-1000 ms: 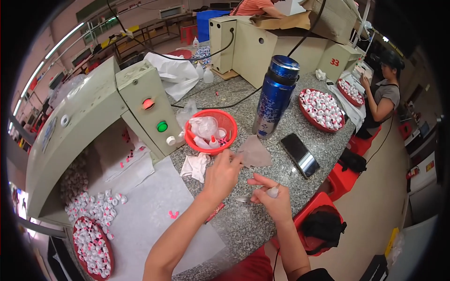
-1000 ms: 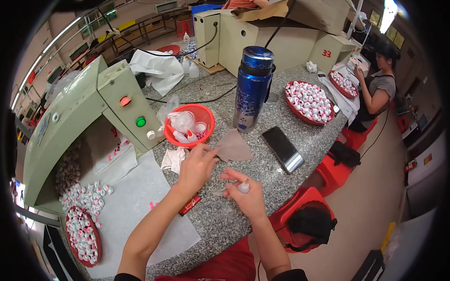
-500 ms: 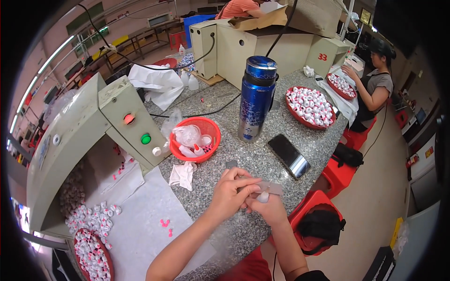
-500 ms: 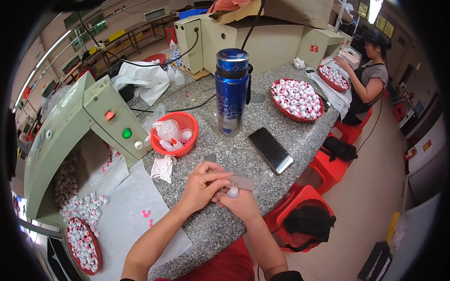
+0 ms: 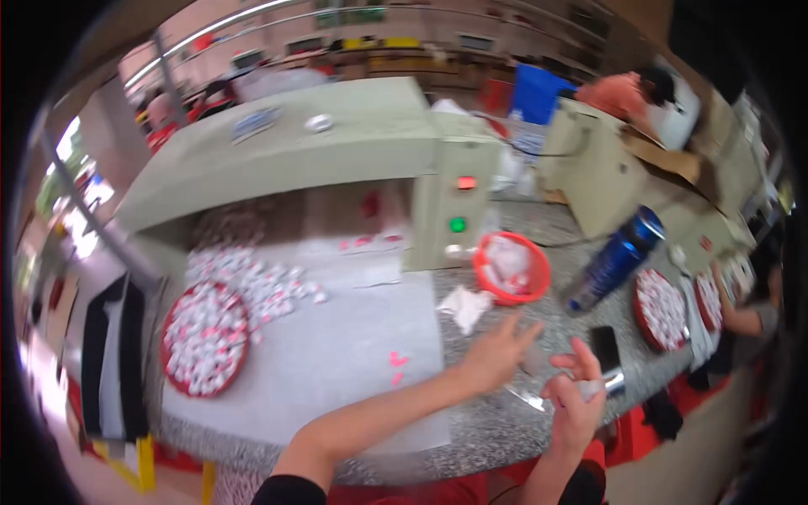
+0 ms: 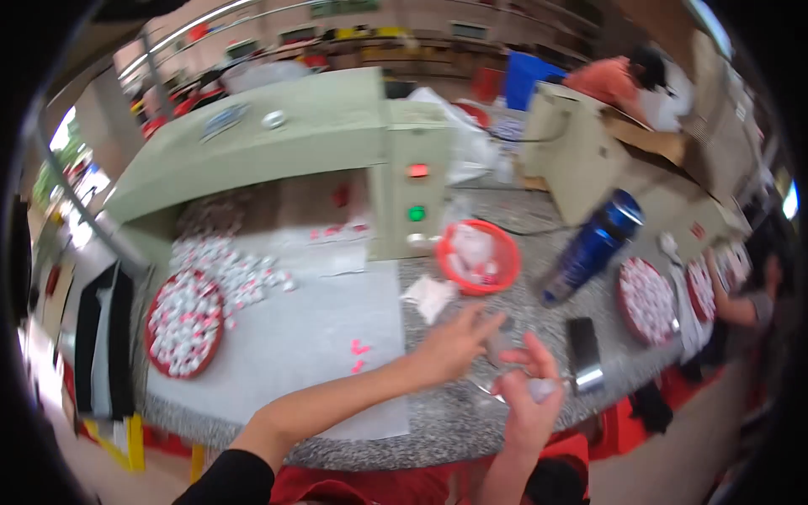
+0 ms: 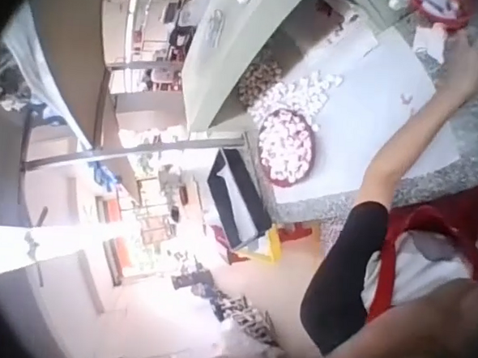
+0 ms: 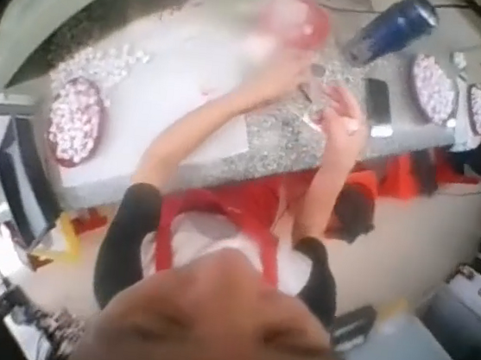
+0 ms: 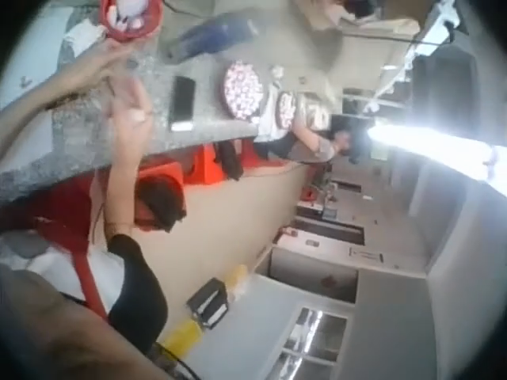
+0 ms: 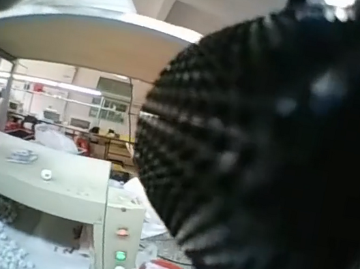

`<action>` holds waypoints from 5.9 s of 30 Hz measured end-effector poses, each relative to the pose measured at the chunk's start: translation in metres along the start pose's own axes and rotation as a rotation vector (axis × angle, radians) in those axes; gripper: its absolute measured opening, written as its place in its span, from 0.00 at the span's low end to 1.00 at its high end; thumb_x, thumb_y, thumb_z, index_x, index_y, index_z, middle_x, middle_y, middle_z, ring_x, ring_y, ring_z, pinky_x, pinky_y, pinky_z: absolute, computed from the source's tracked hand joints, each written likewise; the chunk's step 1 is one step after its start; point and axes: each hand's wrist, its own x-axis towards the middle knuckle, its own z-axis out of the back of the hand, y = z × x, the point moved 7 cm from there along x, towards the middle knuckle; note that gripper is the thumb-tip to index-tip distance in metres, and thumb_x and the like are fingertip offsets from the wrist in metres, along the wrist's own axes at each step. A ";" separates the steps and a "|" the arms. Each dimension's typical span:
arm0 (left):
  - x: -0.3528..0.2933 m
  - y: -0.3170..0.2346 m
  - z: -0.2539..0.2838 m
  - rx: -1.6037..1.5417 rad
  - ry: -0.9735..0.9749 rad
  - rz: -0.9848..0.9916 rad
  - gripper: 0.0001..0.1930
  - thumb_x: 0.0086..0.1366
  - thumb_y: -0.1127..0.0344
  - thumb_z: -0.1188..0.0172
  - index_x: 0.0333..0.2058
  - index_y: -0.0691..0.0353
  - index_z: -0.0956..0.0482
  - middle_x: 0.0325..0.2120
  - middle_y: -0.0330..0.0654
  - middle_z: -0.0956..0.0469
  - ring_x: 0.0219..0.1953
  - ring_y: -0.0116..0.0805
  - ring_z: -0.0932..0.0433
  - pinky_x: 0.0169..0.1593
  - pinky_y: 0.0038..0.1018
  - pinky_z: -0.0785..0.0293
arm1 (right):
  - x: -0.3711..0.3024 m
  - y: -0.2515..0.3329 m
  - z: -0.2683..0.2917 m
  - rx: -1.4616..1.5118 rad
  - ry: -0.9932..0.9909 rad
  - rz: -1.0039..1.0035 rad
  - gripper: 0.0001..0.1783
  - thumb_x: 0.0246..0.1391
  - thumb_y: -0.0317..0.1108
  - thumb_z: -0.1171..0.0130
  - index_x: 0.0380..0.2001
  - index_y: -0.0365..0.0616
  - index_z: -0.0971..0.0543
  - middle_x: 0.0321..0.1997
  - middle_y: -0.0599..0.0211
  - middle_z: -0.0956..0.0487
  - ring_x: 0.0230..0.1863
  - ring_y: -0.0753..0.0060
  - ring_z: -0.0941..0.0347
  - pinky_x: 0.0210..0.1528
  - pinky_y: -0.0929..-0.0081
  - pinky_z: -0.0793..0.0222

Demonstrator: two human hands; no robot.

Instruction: Gluing small pink bows onto white round plastic toy components at a factory workbench.

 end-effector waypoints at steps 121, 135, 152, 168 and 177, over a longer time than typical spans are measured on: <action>-0.192 0.105 0.157 -0.982 -0.626 0.764 0.16 0.51 0.86 0.46 0.40 0.72 0.30 0.40 0.49 0.26 0.41 0.32 0.25 0.44 0.23 0.27 | -0.044 -0.063 -0.179 -0.426 0.604 0.467 0.12 0.35 0.23 0.40 0.29 0.36 0.26 0.25 0.58 0.22 0.21 0.66 0.25 0.23 0.78 0.31; -0.192 0.109 0.155 -0.921 -0.625 0.818 0.17 0.49 0.86 0.45 0.41 0.71 0.29 0.37 0.48 0.25 0.39 0.34 0.24 0.42 0.23 0.27 | -0.012 -0.103 -0.159 -0.275 0.389 -0.207 0.11 0.40 0.22 0.44 0.31 0.34 0.25 0.24 0.63 0.23 0.25 0.77 0.26 0.26 0.82 0.32; -0.196 0.111 0.154 -0.909 -0.645 0.825 0.17 0.50 0.85 0.44 0.41 0.71 0.30 0.35 0.46 0.24 0.38 0.34 0.24 0.43 0.23 0.28 | -0.022 -0.138 -0.161 -1.241 0.692 0.014 0.10 0.37 0.33 0.38 0.25 0.41 0.23 0.31 0.55 0.23 0.29 0.55 0.26 0.31 0.68 0.30; -0.184 0.092 0.139 -0.796 -0.553 0.646 0.16 0.50 0.86 0.45 0.40 0.67 0.28 0.39 0.44 0.29 0.40 0.31 0.25 0.43 0.23 0.25 | -0.036 -0.126 -0.179 -0.165 0.649 -0.208 0.05 0.42 0.22 0.39 0.25 0.37 0.23 0.26 0.69 0.24 0.26 0.83 0.31 0.27 0.85 0.36; -0.183 0.084 0.146 -0.639 -0.576 0.533 0.17 0.49 0.87 0.45 0.39 0.68 0.27 0.40 0.46 0.31 0.42 0.33 0.26 0.44 0.24 0.25 | -0.043 -0.138 -0.177 -0.127 0.483 -0.464 0.04 0.44 0.25 0.38 0.25 0.38 0.23 0.23 0.73 0.25 0.23 0.86 0.33 0.24 0.88 0.37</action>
